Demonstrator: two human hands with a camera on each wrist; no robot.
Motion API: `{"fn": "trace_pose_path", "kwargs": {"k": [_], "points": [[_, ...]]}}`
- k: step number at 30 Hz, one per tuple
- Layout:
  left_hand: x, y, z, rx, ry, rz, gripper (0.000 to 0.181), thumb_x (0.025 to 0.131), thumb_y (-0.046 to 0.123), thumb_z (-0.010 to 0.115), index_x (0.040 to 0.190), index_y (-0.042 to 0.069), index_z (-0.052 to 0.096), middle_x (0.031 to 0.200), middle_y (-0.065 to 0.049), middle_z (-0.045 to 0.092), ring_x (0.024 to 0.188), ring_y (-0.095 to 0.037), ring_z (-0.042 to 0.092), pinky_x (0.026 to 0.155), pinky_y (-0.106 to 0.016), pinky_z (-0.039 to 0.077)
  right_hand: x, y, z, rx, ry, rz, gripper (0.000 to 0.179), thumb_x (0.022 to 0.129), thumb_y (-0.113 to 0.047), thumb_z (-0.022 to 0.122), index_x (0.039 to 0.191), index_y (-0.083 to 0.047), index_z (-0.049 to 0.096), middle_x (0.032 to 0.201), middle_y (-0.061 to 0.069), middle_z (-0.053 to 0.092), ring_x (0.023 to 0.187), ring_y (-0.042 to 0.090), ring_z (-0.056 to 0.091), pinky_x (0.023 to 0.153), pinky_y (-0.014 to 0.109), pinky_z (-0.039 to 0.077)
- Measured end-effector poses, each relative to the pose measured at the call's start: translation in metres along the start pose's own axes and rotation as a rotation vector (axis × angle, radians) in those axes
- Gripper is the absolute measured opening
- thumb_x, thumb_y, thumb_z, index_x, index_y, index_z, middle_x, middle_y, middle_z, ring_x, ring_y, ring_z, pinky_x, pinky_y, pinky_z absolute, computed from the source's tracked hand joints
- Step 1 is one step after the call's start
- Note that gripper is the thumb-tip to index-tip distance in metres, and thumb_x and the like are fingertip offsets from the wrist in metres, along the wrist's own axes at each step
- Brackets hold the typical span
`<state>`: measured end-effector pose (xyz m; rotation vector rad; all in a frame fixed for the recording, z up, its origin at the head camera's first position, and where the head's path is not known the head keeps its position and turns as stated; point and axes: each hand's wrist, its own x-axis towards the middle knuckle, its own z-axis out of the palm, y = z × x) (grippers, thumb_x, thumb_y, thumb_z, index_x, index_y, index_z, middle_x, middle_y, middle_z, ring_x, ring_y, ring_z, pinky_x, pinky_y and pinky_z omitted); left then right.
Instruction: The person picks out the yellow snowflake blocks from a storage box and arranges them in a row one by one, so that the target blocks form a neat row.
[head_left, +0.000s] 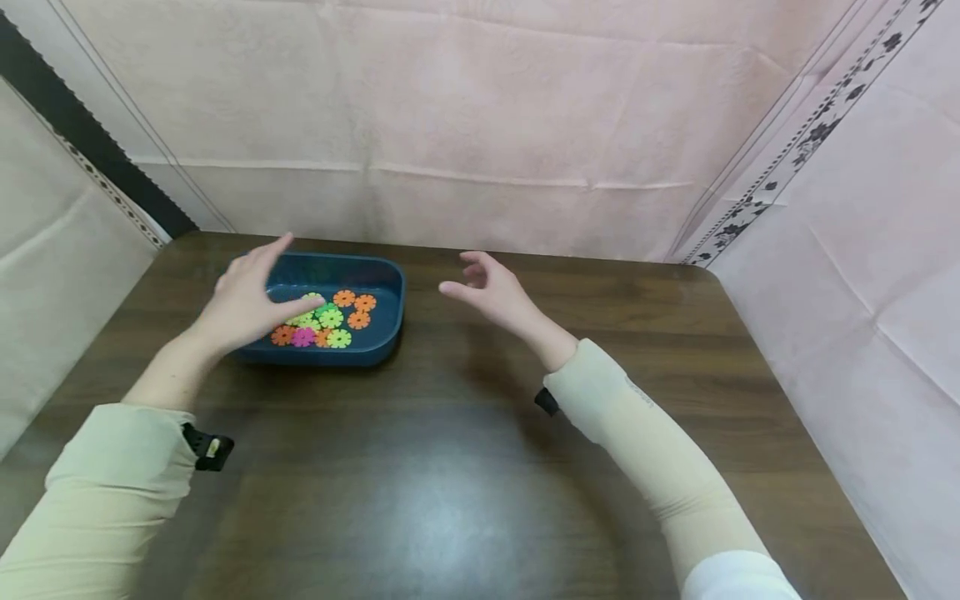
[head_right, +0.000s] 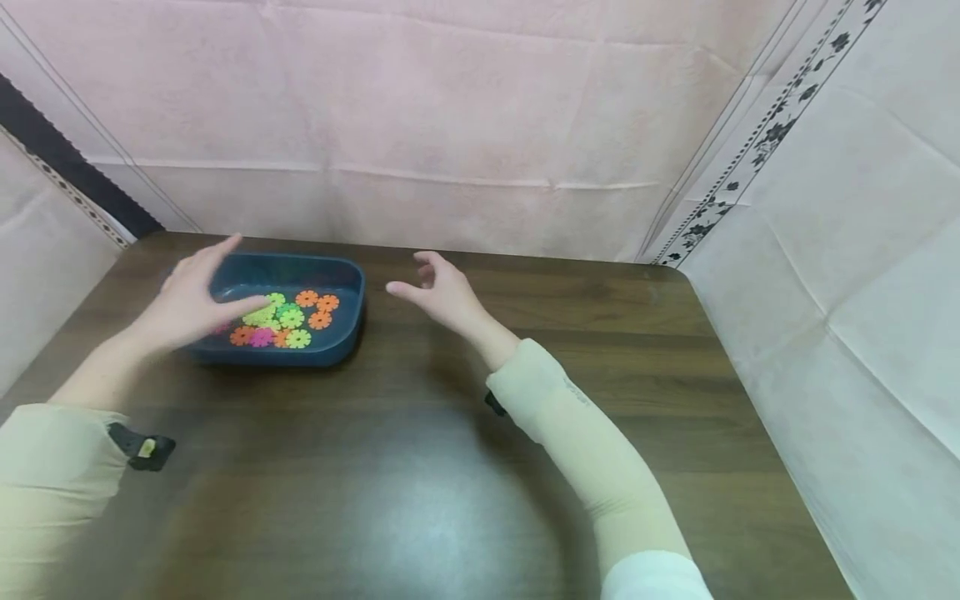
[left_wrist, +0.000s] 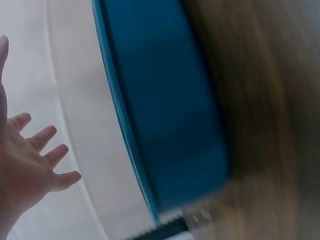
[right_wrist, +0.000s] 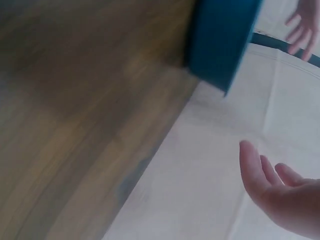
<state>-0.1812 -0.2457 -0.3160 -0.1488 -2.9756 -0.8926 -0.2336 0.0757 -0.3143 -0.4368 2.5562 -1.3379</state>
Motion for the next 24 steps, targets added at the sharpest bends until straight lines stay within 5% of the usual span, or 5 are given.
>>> {"fn": "trace_pose_path", "kwargs": {"k": [7,13,24], "points": [[-0.011,-0.047,-0.015,-0.102,0.055,-0.123,0.098,0.084,0.052,0.061,0.152,0.020,-0.001,0.157,-0.020,0.005,0.140,-0.048,0.004,0.096,-0.078,0.018,0.021,-0.027,0.027,0.183,-0.082,0.035,0.062,0.085,-0.034,0.067,0.138,-0.014,0.043,0.131,0.012,0.052,0.110,0.024,0.058,0.090,0.038,0.054],[-0.021,-0.081,-0.016,-0.129,0.044,-0.199,0.098,0.086,0.052,0.057,0.151,0.015,-0.006,0.154,-0.027,0.003,0.138,-0.052,0.006,0.098,-0.077,0.019,0.033,-0.040,0.056,0.219,-0.112,0.039,0.060,0.084,-0.033,0.069,0.136,-0.013,0.046,0.125,0.012,0.055,0.103,0.024,0.061,0.085,0.034,0.056],[-0.026,-0.095,0.000,-0.189,-0.034,-0.273,0.102,0.086,0.053,0.058,0.150,0.009,-0.008,0.153,-0.030,0.003,0.131,-0.056,0.021,0.092,-0.069,0.035,0.051,-0.045,0.112,0.174,-0.173,0.067,0.056,0.083,-0.030,0.070,0.131,-0.007,0.051,0.114,0.012,0.057,0.102,0.032,0.061,0.084,0.038,0.057]]}}
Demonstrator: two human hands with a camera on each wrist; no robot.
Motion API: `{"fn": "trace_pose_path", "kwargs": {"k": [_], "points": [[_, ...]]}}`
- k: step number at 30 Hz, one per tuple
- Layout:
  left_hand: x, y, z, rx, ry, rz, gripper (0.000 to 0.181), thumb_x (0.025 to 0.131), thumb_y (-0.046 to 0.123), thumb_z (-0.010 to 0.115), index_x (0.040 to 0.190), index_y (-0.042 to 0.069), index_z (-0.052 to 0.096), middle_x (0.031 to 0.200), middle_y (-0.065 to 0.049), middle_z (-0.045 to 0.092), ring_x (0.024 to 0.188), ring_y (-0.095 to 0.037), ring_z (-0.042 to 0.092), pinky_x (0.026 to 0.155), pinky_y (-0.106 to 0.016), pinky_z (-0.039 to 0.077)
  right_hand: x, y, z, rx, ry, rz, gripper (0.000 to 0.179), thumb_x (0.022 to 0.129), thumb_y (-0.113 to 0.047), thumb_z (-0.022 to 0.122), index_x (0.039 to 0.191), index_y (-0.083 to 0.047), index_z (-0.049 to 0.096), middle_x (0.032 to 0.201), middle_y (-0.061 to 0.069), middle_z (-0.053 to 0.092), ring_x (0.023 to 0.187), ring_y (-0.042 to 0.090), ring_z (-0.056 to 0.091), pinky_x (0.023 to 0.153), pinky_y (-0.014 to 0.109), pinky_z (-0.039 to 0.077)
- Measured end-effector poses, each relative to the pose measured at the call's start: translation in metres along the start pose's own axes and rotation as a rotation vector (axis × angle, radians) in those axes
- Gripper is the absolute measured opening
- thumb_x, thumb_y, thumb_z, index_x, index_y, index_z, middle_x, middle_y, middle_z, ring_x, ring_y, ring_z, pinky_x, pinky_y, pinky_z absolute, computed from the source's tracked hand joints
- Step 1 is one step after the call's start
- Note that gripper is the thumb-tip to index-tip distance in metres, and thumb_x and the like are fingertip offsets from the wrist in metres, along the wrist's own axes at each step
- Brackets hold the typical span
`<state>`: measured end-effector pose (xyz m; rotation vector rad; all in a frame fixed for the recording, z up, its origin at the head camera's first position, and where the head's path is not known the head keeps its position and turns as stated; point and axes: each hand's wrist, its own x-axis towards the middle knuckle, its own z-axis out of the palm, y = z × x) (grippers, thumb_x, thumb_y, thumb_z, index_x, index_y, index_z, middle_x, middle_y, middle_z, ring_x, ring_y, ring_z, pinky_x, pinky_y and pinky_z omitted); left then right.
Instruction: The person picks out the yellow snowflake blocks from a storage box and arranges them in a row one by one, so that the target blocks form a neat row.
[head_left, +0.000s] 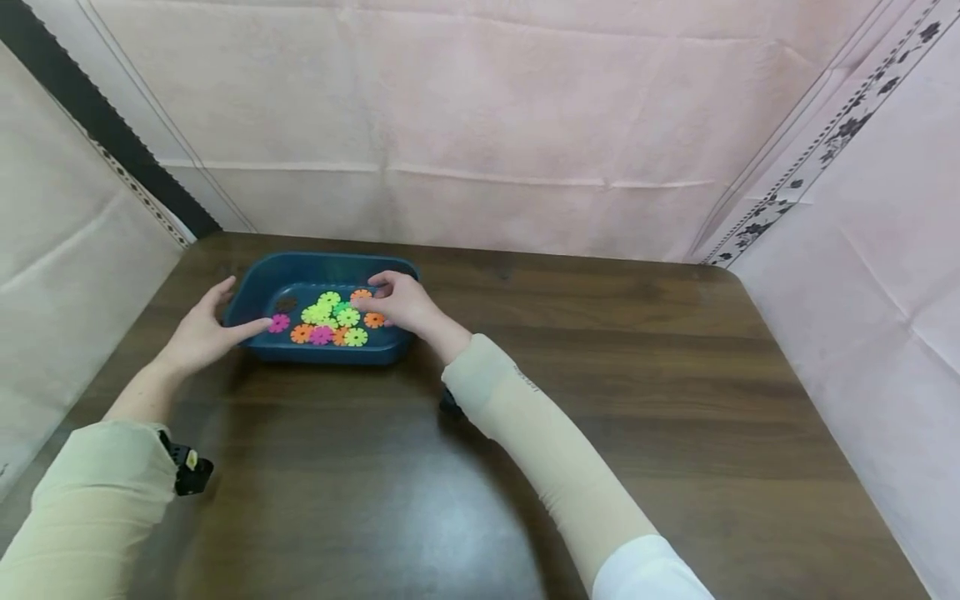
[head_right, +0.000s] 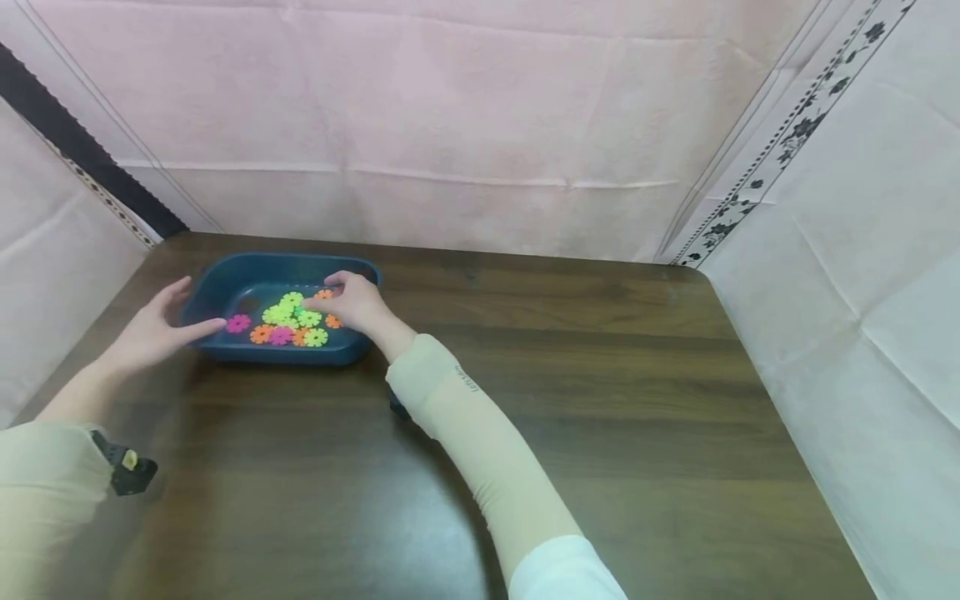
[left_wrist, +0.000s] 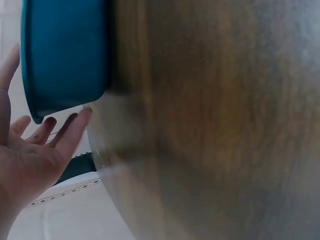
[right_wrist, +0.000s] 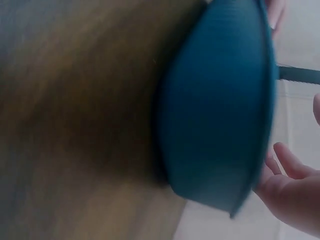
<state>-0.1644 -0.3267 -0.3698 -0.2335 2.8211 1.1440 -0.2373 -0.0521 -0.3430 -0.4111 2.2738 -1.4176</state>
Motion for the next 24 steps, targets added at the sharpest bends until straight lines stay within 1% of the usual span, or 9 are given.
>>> {"fn": "trace_pose_path", "kwargs": {"k": [4,8,13,15,16,18,21,22,24], "points": [[0.000,0.001,0.003,-0.002,-0.018,0.011,0.099,0.088,0.049,0.058,0.149,0.003,-0.004,0.149,-0.036,0.008,0.121,-0.056,0.037,0.086,-0.055,0.047,0.004,-0.002,0.010,-0.089,-0.020,0.027,0.057,0.082,-0.031,0.071,0.130,-0.006,0.052,0.110,0.009,0.059,0.089,0.029,0.064,0.074,0.032,0.058],[-0.001,0.001,0.005,-0.011,-0.016,0.011,0.095,0.089,0.046,0.056,0.149,0.000,-0.001,0.148,-0.038,0.011,0.115,-0.054,0.046,0.084,-0.052,0.050,0.003,-0.006,0.017,-0.165,-0.025,0.068,0.054,0.082,-0.031,0.072,0.127,-0.007,0.054,0.114,0.007,0.060,0.079,0.022,0.063,0.068,0.025,0.056],[0.000,0.004,0.011,-0.063,-0.037,0.022,0.093,0.089,0.044,0.058,0.149,0.002,0.000,0.149,-0.035,0.011,0.115,-0.052,0.047,0.081,-0.048,0.053,0.006,-0.001,0.023,-0.300,-0.034,0.087,0.054,0.082,-0.033,0.071,0.127,-0.006,0.056,0.128,0.007,0.056,0.095,0.018,0.057,0.085,0.025,0.053],[0.001,0.006,0.013,-0.073,-0.035,0.022,0.093,0.089,0.042,0.060,0.150,0.002,0.001,0.148,-0.034,0.016,0.115,-0.050,0.048,0.079,-0.046,0.055,0.008,0.003,0.023,-0.352,-0.032,0.085,0.053,0.081,-0.032,0.073,0.124,-0.005,0.057,0.126,0.007,0.057,0.096,0.015,0.053,0.089,0.025,0.052],[0.001,0.007,0.014,-0.084,-0.035,0.022,0.093,0.088,0.041,0.061,0.150,0.002,0.002,0.148,-0.034,0.017,0.115,-0.050,0.048,0.079,-0.045,0.055,0.010,0.005,0.024,-0.374,-0.037,0.083,0.044,0.081,-0.031,0.073,0.114,-0.003,0.062,0.113,0.007,0.061,0.089,0.015,0.053,0.082,0.023,0.052],[0.001,0.008,0.015,-0.100,-0.029,0.015,0.093,0.089,0.039,0.061,0.150,0.003,0.002,0.147,-0.034,0.018,0.116,-0.050,0.046,0.078,-0.045,0.055,0.012,0.007,0.024,-0.405,-0.035,0.080,0.028,0.080,-0.029,0.074,0.090,-0.004,0.064,0.087,0.004,0.060,0.077,0.013,0.050,0.067,0.020,0.049],[0.000,0.008,0.016,-0.127,-0.016,0.008,0.091,0.089,0.036,0.062,0.150,0.004,0.002,0.147,-0.033,0.019,0.119,-0.050,0.044,0.078,-0.044,0.055,0.015,0.008,0.026,-0.441,-0.030,0.090,0.032,0.079,-0.026,0.075,0.062,-0.009,0.054,0.060,-0.002,0.040,0.061,0.011,0.038,0.052,0.020,0.035],[0.000,0.008,0.017,-0.137,-0.014,0.006,0.091,0.089,0.036,0.062,0.150,0.005,0.002,0.148,-0.032,0.019,0.119,-0.050,0.043,0.078,-0.044,0.055,0.016,0.008,0.027,-0.469,-0.035,0.091,0.038,0.080,-0.026,0.075,0.057,-0.010,0.049,0.056,-0.002,0.033,0.059,0.012,0.037,0.051,0.021,0.032],[-0.001,0.008,0.018,-0.153,-0.011,0.002,0.091,0.089,0.035,0.062,0.150,0.005,0.002,0.148,-0.031,0.019,0.121,-0.049,0.041,0.078,-0.044,0.055,0.017,0.009,0.029,-0.518,-0.035,0.090,0.034,0.080,-0.026,0.074,0.058,-0.009,0.056,0.054,-0.002,0.038,0.058,0.011,0.041,0.054,0.020,0.039]]}}
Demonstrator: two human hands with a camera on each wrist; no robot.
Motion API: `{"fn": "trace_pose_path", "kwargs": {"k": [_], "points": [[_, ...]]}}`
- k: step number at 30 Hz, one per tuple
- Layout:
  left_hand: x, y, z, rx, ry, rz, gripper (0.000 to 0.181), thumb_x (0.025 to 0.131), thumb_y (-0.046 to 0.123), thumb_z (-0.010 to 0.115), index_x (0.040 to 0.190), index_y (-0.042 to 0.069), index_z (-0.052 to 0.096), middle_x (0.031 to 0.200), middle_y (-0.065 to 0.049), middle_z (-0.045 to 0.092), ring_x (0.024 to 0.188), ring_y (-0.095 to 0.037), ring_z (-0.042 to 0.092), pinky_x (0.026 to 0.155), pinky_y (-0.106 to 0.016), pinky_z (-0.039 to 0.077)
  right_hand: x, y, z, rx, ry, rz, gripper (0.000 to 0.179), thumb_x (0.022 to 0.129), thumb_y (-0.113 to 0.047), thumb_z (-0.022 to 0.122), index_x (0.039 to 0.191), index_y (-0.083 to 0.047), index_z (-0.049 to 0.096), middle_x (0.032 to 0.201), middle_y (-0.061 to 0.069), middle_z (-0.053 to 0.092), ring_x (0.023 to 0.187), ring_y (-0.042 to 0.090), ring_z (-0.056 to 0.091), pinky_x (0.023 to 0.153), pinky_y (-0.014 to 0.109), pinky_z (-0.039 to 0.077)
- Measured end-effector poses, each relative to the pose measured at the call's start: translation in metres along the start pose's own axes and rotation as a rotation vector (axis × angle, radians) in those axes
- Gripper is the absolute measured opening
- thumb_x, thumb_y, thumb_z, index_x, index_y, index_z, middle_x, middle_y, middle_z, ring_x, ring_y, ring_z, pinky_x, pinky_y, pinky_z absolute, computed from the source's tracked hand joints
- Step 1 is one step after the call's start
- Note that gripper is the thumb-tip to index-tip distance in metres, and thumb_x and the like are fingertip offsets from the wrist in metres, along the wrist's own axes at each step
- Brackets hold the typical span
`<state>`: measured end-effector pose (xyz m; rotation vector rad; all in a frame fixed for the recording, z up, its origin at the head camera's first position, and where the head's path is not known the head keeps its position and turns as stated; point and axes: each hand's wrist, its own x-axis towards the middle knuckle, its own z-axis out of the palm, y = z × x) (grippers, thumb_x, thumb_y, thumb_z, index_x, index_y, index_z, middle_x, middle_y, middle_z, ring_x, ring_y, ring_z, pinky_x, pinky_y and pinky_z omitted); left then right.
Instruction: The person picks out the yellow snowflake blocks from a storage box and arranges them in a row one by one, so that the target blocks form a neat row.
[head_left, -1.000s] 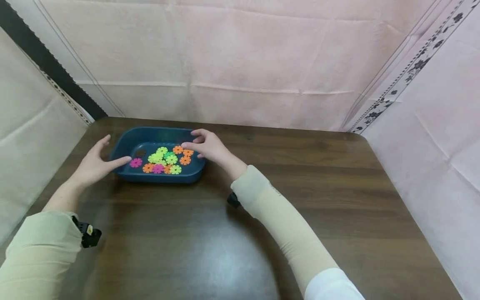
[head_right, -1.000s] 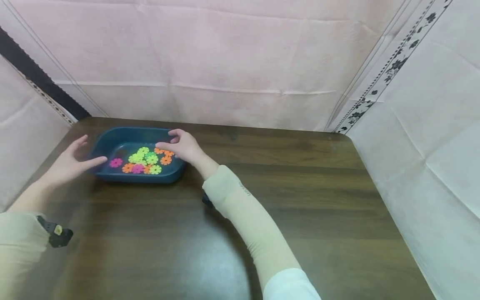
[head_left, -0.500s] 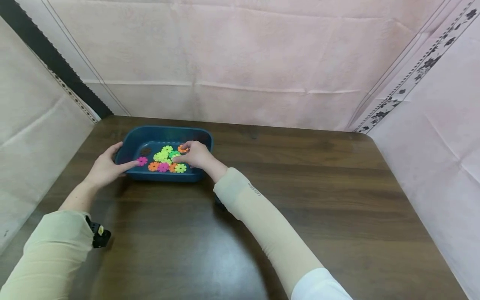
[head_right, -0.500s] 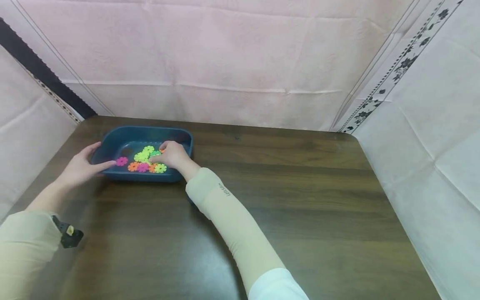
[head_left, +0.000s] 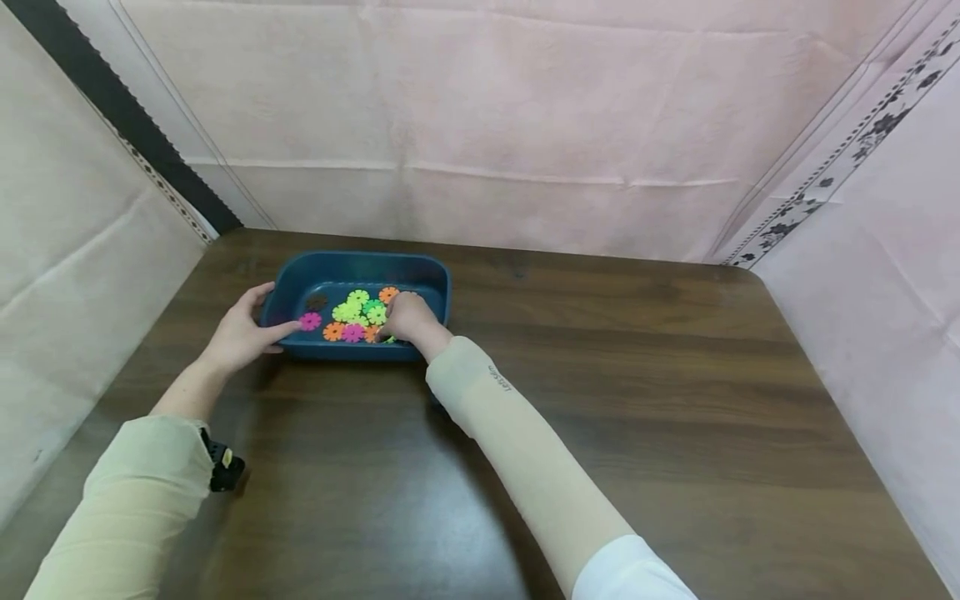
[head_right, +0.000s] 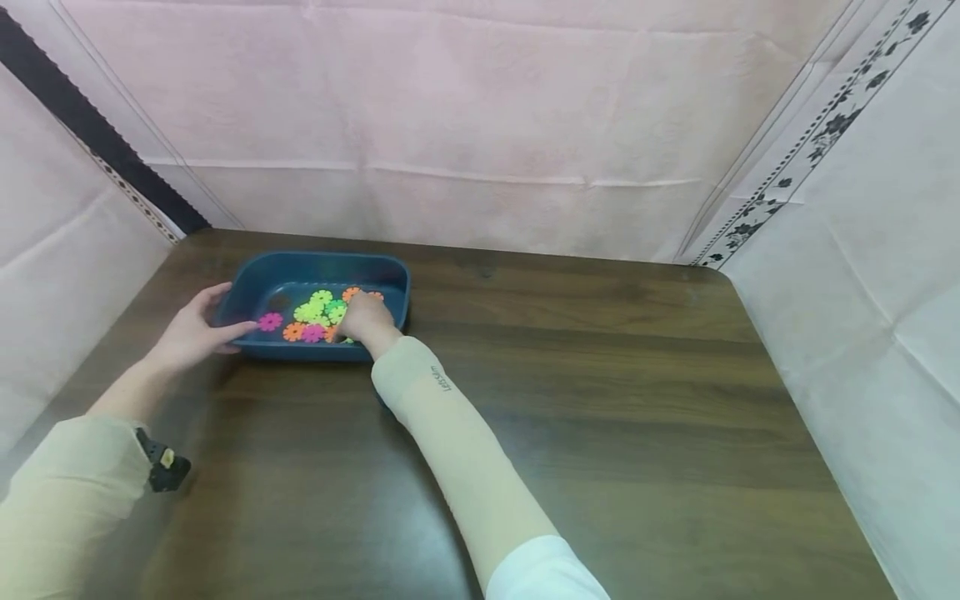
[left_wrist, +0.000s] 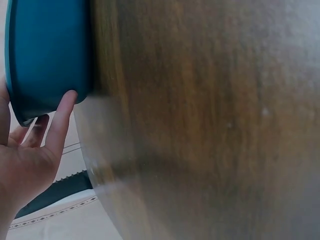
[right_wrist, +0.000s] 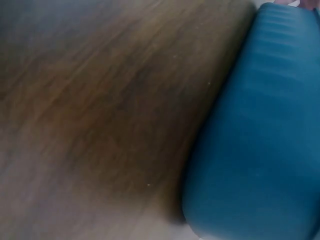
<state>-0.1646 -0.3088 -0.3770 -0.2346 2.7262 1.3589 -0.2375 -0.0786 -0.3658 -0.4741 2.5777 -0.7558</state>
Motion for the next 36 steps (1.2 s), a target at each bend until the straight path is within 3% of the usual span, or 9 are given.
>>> {"fn": "trace_pose_path", "kwargs": {"k": [3,6,10,14,19,21,27,32,36], "points": [[0.000,0.001,0.001,-0.018,0.004,-0.004,0.091,0.088,0.034,0.063,0.150,0.007,0.003,0.148,-0.030,0.019,0.123,-0.048,0.040,0.079,-0.044,0.055,0.003,-0.002,0.003,-0.074,0.009,0.020,0.025,0.082,-0.026,0.073,0.069,-0.006,0.065,0.061,0.000,0.052,0.061,0.011,0.048,0.063,0.021,0.049],[0.000,0.002,0.001,-0.027,0.005,-0.010,0.090,0.088,0.034,0.063,0.151,0.008,0.002,0.149,-0.029,0.019,0.124,-0.048,0.039,0.080,-0.044,0.054,0.006,-0.005,0.007,-0.131,0.028,0.073,0.017,0.087,-0.024,0.066,0.094,-0.008,0.068,0.089,0.001,0.066,0.073,0.012,0.056,0.075,0.027,0.055],[0.001,0.001,0.001,-0.021,0.001,-0.012,0.092,0.088,0.038,0.062,0.151,0.009,0.002,0.150,-0.028,0.018,0.126,-0.047,0.037,0.082,-0.045,0.052,0.010,-0.007,0.009,-0.199,0.031,0.133,0.022,0.094,-0.021,0.054,0.113,-0.012,0.062,0.113,0.000,0.064,0.087,0.014,0.057,0.081,0.031,0.055],[0.003,0.000,0.000,-0.009,-0.004,-0.013,0.091,0.089,0.039,0.060,0.151,0.008,0.001,0.151,-0.028,0.017,0.128,-0.047,0.035,0.083,-0.045,0.051,0.013,-0.005,0.008,-0.182,0.035,0.123,0.017,0.094,-0.018,0.054,0.104,-0.010,0.065,0.113,0.001,0.064,0.085,0.014,0.056,0.079,0.029,0.055],[0.002,-0.001,-0.001,-0.012,-0.001,-0.022,0.089,0.090,0.036,0.060,0.151,0.009,0.002,0.151,-0.028,0.017,0.128,-0.047,0.034,0.082,-0.044,0.052,0.015,-0.001,0.006,-0.096,0.043,0.046,0.022,0.092,-0.018,0.058,0.082,-0.005,0.072,0.101,0.005,0.068,0.079,0.015,0.055,0.091,0.026,0.049],[0.002,-0.001,0.000,-0.010,0.000,-0.025,0.088,0.090,0.036,0.060,0.151,0.009,0.001,0.151,-0.028,0.017,0.127,-0.047,0.035,0.082,-0.044,0.052,0.015,0.000,0.005,-0.014,0.034,0.035,0.019,0.091,-0.016,0.061,0.085,-0.005,0.075,0.101,0.006,0.071,0.076,0.014,0.061,0.093,0.025,0.049],[0.002,-0.001,0.002,-0.018,-0.001,-0.024,0.088,0.090,0.035,0.060,0.151,0.010,0.001,0.152,-0.027,0.016,0.128,-0.048,0.034,0.082,-0.045,0.051,0.011,0.004,0.000,0.454,0.026,0.125,0.021,0.085,-0.001,0.065,0.105,-0.003,0.071,0.113,0.011,0.067,0.068,0.017,0.067,0.069,0.027,0.058],[0.003,-0.001,0.001,-0.023,0.001,-0.017,0.088,0.090,0.035,0.060,0.151,0.009,0.002,0.151,-0.028,0.016,0.128,-0.048,0.034,0.082,-0.045,0.050,0.009,0.006,-0.013,0.720,0.011,0.148,0.019,0.085,0.002,0.063,0.103,0.003,0.069,0.115,0.015,0.063,0.077,0.021,0.066,0.077,0.033,0.058],[0.003,-0.002,0.000,-0.016,0.000,-0.008,0.088,0.090,0.035,0.060,0.151,0.009,0.002,0.151,-0.029,0.017,0.127,-0.048,0.035,0.081,-0.044,0.051,0.005,0.008,-0.033,0.821,-0.058,0.128,0.021,0.087,-0.001,0.062,0.107,0.003,0.067,0.114,0.015,0.063,0.086,0.025,0.068,0.088,0.036,0.055]]}}
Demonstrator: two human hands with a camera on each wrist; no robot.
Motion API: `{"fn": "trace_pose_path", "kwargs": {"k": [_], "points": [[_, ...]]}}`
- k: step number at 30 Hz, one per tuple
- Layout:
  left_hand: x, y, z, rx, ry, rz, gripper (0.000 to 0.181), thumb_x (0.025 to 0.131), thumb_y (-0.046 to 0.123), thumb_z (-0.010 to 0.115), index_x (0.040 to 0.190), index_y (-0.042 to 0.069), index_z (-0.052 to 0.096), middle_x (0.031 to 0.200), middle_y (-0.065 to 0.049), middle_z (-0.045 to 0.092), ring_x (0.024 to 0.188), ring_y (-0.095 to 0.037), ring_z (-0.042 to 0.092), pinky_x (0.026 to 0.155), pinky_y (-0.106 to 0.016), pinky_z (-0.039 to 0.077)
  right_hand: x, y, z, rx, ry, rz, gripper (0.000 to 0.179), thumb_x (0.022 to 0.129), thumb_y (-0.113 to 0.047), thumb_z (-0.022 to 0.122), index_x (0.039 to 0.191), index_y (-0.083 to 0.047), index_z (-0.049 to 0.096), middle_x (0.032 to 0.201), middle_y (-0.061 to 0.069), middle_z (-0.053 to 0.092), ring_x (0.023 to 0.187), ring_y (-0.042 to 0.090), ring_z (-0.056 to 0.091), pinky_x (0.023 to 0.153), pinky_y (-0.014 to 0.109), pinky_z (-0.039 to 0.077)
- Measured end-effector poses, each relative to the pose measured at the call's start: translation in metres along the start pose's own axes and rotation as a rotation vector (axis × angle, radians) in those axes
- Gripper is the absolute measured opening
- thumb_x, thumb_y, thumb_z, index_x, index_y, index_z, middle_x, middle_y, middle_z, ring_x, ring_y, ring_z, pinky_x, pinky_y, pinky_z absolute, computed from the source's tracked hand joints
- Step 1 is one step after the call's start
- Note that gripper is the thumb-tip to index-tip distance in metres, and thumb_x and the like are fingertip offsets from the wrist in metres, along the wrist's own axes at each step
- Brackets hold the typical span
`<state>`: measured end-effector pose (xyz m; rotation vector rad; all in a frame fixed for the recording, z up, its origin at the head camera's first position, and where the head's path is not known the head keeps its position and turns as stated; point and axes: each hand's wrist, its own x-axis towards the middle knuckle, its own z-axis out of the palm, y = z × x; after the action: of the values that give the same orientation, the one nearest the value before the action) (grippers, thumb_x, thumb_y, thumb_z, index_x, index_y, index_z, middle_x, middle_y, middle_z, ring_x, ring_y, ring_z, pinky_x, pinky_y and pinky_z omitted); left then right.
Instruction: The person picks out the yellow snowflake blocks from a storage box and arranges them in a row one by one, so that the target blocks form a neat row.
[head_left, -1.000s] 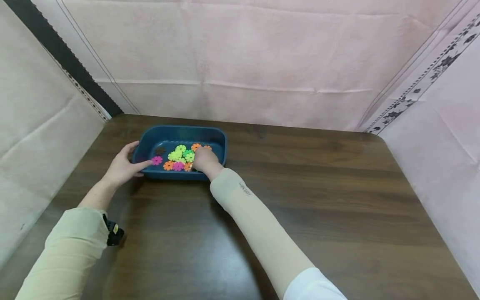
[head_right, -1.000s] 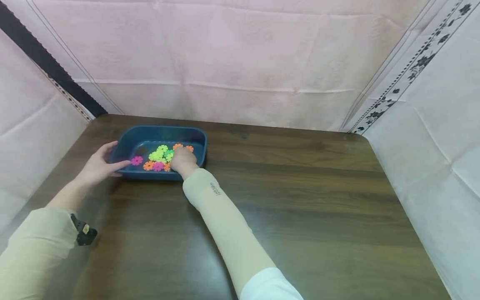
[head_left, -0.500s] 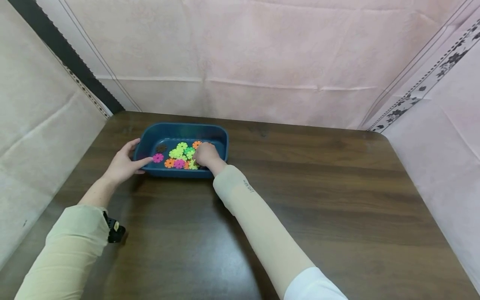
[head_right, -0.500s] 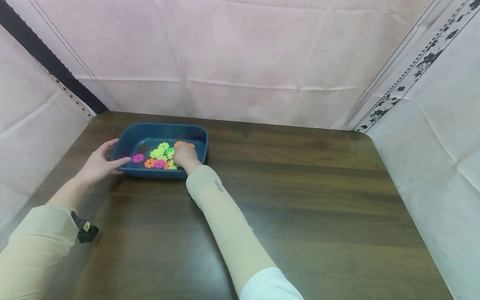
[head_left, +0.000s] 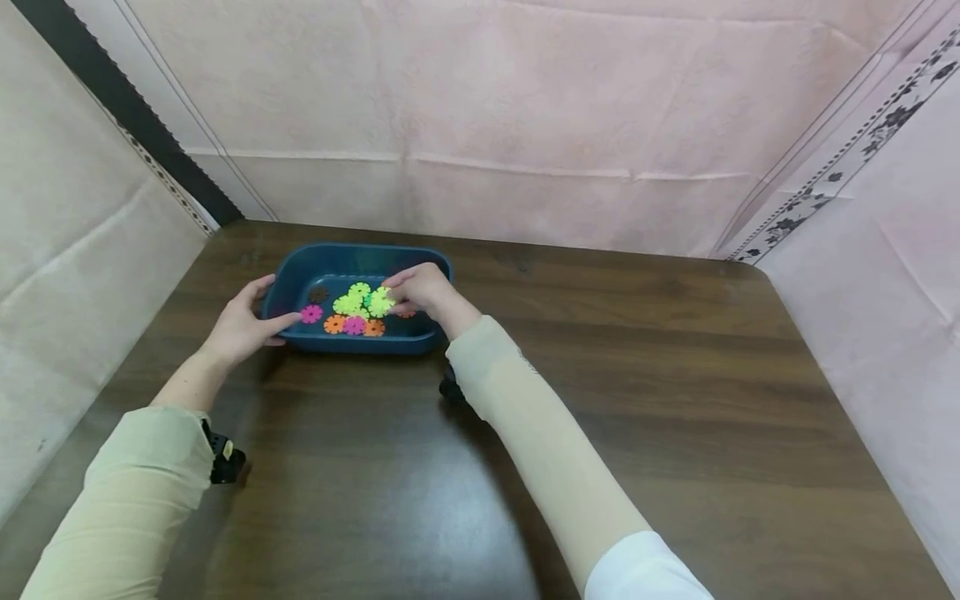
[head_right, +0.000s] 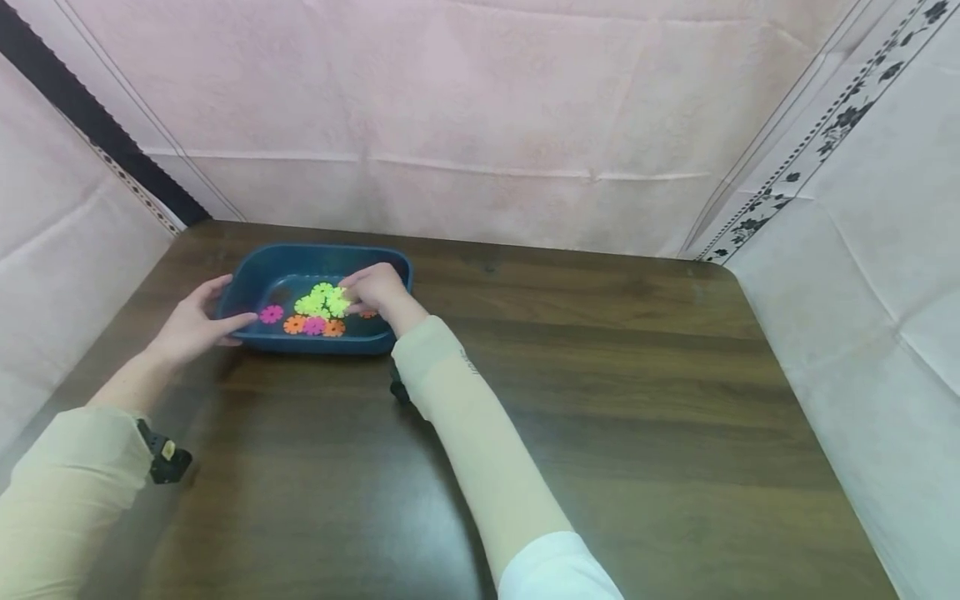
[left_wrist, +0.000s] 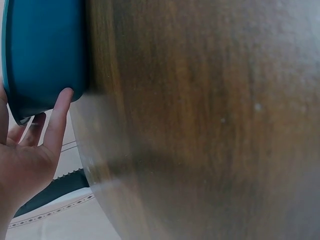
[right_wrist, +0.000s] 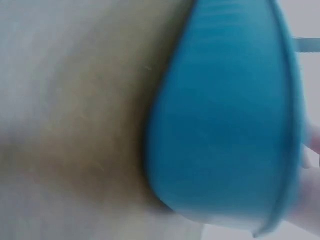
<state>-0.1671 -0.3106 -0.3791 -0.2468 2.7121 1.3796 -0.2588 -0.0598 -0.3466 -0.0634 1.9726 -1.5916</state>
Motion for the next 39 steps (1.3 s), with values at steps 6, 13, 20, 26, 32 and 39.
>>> {"fn": "trace_pose_path", "kwargs": {"k": [6,13,20,26,32,39], "points": [[-0.001,-0.001,0.000,0.007,0.000,0.004,0.090,0.089,0.036,0.060,0.151,0.008,0.002,0.150,-0.029,0.017,0.127,-0.049,0.035,0.080,-0.044,0.052,-0.015,-0.017,-0.030,0.089,-0.045,-0.014,0.027,0.089,-0.001,0.060,0.115,0.003,0.064,0.118,0.017,0.062,0.078,0.016,0.064,0.094,0.037,0.052],[0.000,-0.003,-0.002,0.013,0.017,-0.005,0.090,0.089,0.038,0.061,0.151,0.008,0.003,0.151,-0.029,0.017,0.125,-0.049,0.037,0.079,-0.042,0.054,-0.027,-0.025,-0.071,0.094,-0.057,-0.016,0.031,0.090,0.000,0.057,0.120,0.004,0.060,0.120,0.018,0.059,0.080,0.015,0.062,0.099,0.039,0.048],[0.000,-0.001,-0.002,0.008,0.002,0.016,0.089,0.090,0.034,0.061,0.151,0.007,0.002,0.149,-0.031,0.017,0.121,-0.051,0.042,0.079,-0.042,0.053,-0.034,-0.012,-0.116,0.031,-0.087,0.003,0.035,0.093,0.002,0.051,0.127,0.008,0.052,0.105,0.014,0.057,0.077,0.014,0.062,0.106,0.042,0.041],[-0.001,-0.001,-0.002,0.015,0.000,0.013,0.091,0.089,0.035,0.062,0.151,0.008,0.002,0.151,-0.029,0.016,0.122,-0.050,0.041,0.083,-0.043,0.051,-0.026,0.015,-0.145,0.019,-0.012,0.073,0.037,0.091,0.003,0.054,0.128,0.008,0.051,0.098,0.011,0.061,0.076,0.013,0.063,0.089,0.029,0.054],[-0.001,-0.002,-0.001,0.015,-0.002,0.008,0.091,0.089,0.036,0.062,0.151,0.008,0.002,0.150,-0.030,0.016,0.121,-0.051,0.042,0.082,-0.042,0.051,-0.013,0.049,-0.166,0.014,0.025,0.119,0.031,0.087,0.004,0.060,0.118,0.007,0.060,0.097,0.015,0.063,0.075,0.016,0.063,0.078,0.025,0.058],[0.001,-0.002,-0.001,0.013,-0.002,0.009,0.090,0.089,0.036,0.061,0.151,0.007,0.002,0.150,-0.030,0.015,0.123,-0.051,0.040,0.082,-0.043,0.051,-0.016,0.062,-0.165,-0.062,0.135,0.210,0.037,0.088,0.008,0.054,0.125,0.009,0.053,0.090,0.008,0.059,0.066,0.009,0.060,0.074,0.024,0.058]]}}
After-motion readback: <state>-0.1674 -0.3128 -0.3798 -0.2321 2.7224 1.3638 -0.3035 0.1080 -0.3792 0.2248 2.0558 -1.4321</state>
